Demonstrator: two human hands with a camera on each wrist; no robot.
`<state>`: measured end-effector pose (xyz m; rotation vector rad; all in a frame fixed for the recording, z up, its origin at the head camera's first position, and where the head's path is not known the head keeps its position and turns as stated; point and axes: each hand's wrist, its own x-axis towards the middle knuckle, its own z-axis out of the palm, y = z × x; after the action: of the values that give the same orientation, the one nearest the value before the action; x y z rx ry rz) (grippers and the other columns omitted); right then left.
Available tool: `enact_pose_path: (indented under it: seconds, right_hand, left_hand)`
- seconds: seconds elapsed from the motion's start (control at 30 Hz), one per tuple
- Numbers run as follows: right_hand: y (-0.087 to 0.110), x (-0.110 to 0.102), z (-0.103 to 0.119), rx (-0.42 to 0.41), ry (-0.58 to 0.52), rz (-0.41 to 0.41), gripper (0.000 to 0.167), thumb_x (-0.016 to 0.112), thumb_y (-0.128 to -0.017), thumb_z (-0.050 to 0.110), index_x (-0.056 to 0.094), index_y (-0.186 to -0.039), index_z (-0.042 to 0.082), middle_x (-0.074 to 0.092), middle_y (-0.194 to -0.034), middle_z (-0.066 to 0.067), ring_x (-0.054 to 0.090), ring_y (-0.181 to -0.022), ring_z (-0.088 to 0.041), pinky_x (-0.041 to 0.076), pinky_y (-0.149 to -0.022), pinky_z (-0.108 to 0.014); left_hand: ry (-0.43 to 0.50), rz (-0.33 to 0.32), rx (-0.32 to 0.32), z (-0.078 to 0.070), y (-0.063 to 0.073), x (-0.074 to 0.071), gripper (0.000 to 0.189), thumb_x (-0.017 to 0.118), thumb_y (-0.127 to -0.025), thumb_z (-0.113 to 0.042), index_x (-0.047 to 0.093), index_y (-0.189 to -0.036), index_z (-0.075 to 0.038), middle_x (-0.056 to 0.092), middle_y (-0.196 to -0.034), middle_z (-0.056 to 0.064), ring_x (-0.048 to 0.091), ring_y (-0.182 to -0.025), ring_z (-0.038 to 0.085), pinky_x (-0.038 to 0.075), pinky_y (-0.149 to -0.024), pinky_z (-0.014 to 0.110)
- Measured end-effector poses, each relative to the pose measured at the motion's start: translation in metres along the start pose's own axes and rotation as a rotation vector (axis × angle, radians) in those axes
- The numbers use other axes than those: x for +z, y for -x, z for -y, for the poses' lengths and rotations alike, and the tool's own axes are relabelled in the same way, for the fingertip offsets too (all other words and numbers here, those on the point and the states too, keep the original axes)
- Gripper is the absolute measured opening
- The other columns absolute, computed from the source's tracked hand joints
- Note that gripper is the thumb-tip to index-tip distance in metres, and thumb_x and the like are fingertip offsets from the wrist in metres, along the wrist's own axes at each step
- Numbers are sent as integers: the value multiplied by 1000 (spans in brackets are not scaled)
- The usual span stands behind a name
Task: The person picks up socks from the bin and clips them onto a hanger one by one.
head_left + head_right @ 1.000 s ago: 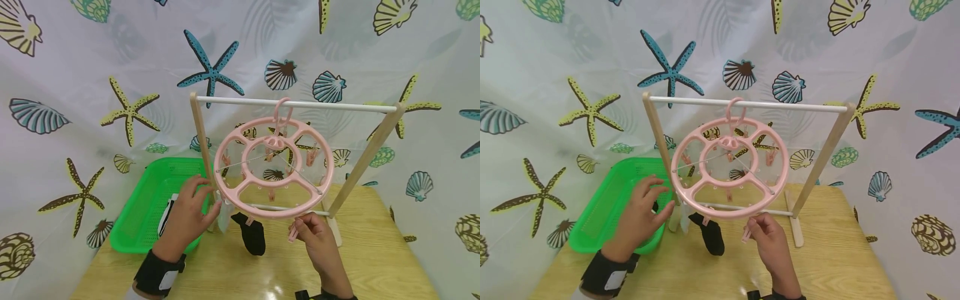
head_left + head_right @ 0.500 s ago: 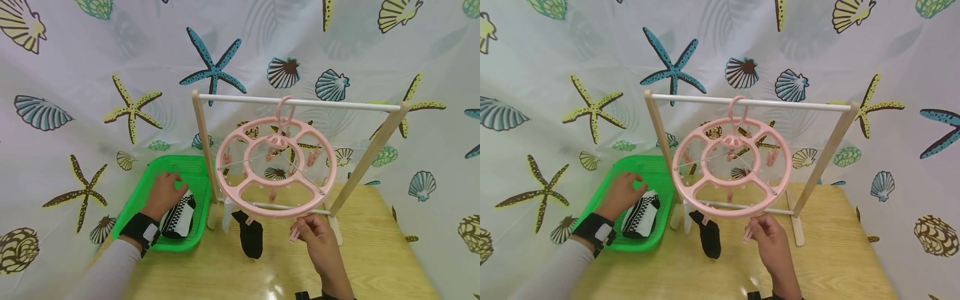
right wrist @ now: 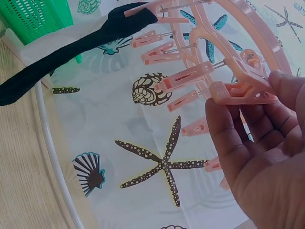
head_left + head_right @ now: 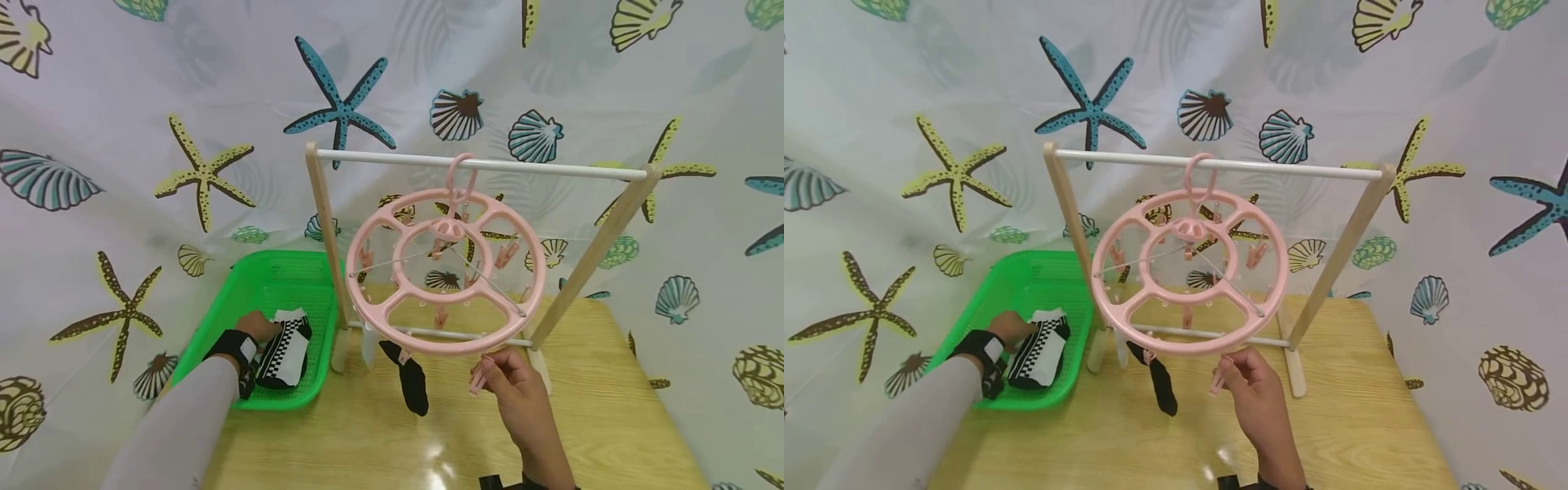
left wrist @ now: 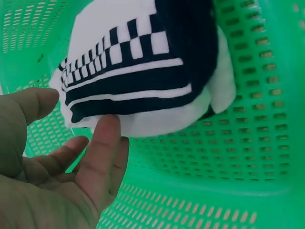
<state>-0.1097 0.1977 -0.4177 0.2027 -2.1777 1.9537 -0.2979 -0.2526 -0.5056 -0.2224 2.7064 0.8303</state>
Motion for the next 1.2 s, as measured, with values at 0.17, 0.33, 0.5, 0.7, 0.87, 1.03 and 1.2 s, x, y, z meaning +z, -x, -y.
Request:
enact_pose_path:
  seconds: [0.17,0.33,0.5,0.7,0.87,1.03,1.2]
  right_hand:
    - [-1,1,-1,-45,-26,26,17,52,-103,6,54,-99,-10,63,-90,-21,65,-79,-20,58,-71,-31]
    - [-1,1,-1,-96,-65,70,16,49,-103,2,53,-101,-14,62,-91,-18,65,-78,-19,58,-70,-30]
    - [1,1,-2,-93,-73,75,16,50,-103,2,53,-101,-14,63,-90,-16,65,-78,-19,58,-70,-31]
    - [0,1,-3,-110,-68,52,13,50,-103,0,54,-99,-12,63,-87,-18,66,-76,-20,58,-69,-31]
    - [-1,1,-2,-87,-57,28,14,51,-103,2,54,-99,-10,64,-87,-18,66,-77,-20,58,-70,-31]
    - [-1,1,-3,-100,-80,42,14,50,-103,1,53,-99,-12,64,-87,-18,66,-78,-18,58,-70,-31]
    - [-2,1,-4,-112,-98,60,14,50,-103,0,53,-99,-13,63,-88,-18,66,-79,-18,58,-70,-30]
  left_hand:
    - [-61,3,-34,-11,7,4,55,58,-94,-27,54,-115,23,61,-100,33,63,-80,37,53,-67,41]
    - [-170,-14,0,-21,14,3,46,57,-96,-27,63,-99,18,64,-91,27,60,-78,33,50,-71,40]
    - [-181,-96,59,-39,29,-3,28,57,-93,-15,61,-75,5,56,-68,13,52,-62,25,44,-56,36]
    - [-126,-256,225,-73,45,-7,23,54,-89,0,51,-67,-4,48,-61,7,43,-54,20,34,-49,31]
    - [-35,-310,337,-86,57,-8,30,48,-88,7,58,-116,14,63,-83,24,50,-59,26,36,-53,33]
    - [98,-343,375,-91,72,-7,40,46,-97,1,46,-133,19,62,-97,31,56,-66,31,42,-57,39]
    - [168,-404,395,-95,84,-4,39,42,-105,-9,45,-134,17,58,-76,20,51,-54,24,39,-50,37]
